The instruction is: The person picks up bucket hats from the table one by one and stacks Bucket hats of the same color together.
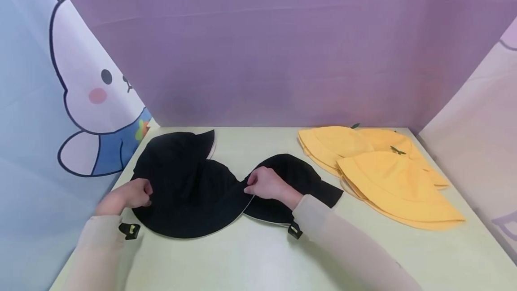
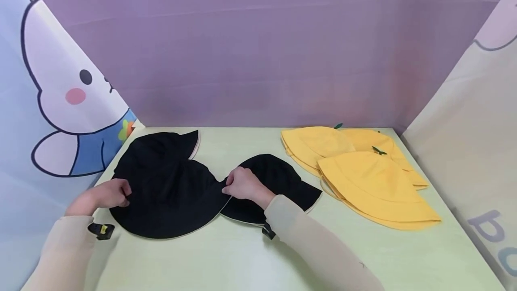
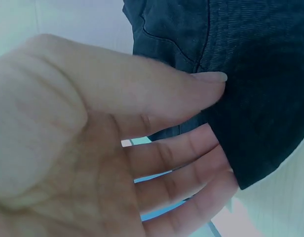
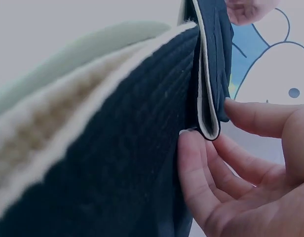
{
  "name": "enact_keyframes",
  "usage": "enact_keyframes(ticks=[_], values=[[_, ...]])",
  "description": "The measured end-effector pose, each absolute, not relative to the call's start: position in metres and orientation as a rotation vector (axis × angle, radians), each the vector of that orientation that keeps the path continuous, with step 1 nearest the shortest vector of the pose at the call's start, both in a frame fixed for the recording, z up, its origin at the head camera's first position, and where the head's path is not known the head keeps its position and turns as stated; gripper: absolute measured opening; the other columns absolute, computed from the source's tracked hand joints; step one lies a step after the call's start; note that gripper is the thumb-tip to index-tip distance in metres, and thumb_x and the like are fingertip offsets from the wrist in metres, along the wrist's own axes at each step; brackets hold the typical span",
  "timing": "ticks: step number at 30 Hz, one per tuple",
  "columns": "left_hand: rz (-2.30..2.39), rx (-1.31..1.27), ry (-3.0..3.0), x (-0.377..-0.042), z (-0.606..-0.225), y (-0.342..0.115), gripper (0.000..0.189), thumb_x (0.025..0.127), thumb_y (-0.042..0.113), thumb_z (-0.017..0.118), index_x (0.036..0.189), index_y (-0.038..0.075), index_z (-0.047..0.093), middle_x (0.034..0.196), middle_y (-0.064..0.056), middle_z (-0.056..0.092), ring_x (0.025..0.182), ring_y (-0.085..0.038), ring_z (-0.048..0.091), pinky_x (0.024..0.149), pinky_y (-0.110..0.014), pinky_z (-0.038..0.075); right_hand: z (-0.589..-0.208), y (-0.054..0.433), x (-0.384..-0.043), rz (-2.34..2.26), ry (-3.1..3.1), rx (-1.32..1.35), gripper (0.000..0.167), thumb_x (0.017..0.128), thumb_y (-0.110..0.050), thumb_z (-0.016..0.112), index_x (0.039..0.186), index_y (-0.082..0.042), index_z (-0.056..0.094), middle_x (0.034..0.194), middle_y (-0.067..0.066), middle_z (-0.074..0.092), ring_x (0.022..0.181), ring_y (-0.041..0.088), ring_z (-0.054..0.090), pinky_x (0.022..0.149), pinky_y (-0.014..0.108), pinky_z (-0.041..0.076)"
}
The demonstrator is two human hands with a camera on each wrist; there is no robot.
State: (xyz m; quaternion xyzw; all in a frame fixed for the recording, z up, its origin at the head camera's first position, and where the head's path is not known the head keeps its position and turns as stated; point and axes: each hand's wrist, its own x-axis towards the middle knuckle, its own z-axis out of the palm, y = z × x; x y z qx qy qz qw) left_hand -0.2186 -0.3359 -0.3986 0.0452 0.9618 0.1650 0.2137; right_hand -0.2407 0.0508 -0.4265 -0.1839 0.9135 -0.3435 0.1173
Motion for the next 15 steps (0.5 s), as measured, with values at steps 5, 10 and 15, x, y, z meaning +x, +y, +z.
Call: enact_keyframes(ticks=[5,10,15], values=[[0.421,0.075,2.675,-0.2197,-0.4005,-0.3319,0.019,0.087,0.002,0.070,0.097,-0.006,0.056,0.092,-0.017,0.060,0.083,-0.031,0.056,0.079,-0.049,0.049,-0.4285,0.0493,-0.2413,-1.046,2.599,-0.454,0.016,0.085,-0.016,0.082,0.092,-0.005,0.073,0.075,-0.001,0.068,0.056,0.010,0.063,0.061,0.025,0.052],[0.408,0.060,2.676,-0.2178,-0.3981,-0.3353,0.020,0.088,0.002,0.071,0.098,-0.007,0.056,0.093,-0.018,0.060,0.083,-0.032,0.056,0.078,-0.049,0.049,-0.4293,0.0444,-0.2416,-1.099,2.599,-0.447,0.013,0.085,-0.014,0.082,0.090,-0.006,0.073,0.078,-0.001,0.069,0.057,0.010,0.062,0.061,0.025,0.052],[0.407,0.141,2.704,-0.2172,-0.3987,-0.3407,0.016,0.086,-0.001,0.071,0.092,-0.002,0.056,0.086,-0.014,0.056,0.080,-0.030,0.054,0.075,-0.046,0.048,-0.4280,0.0442,-0.2391,-1.087,2.657,-0.502,0.009,0.085,-0.014,0.081,0.086,-0.008,0.075,0.076,-0.003,0.070,0.063,0.008,0.061,0.064,0.025,0.051]])
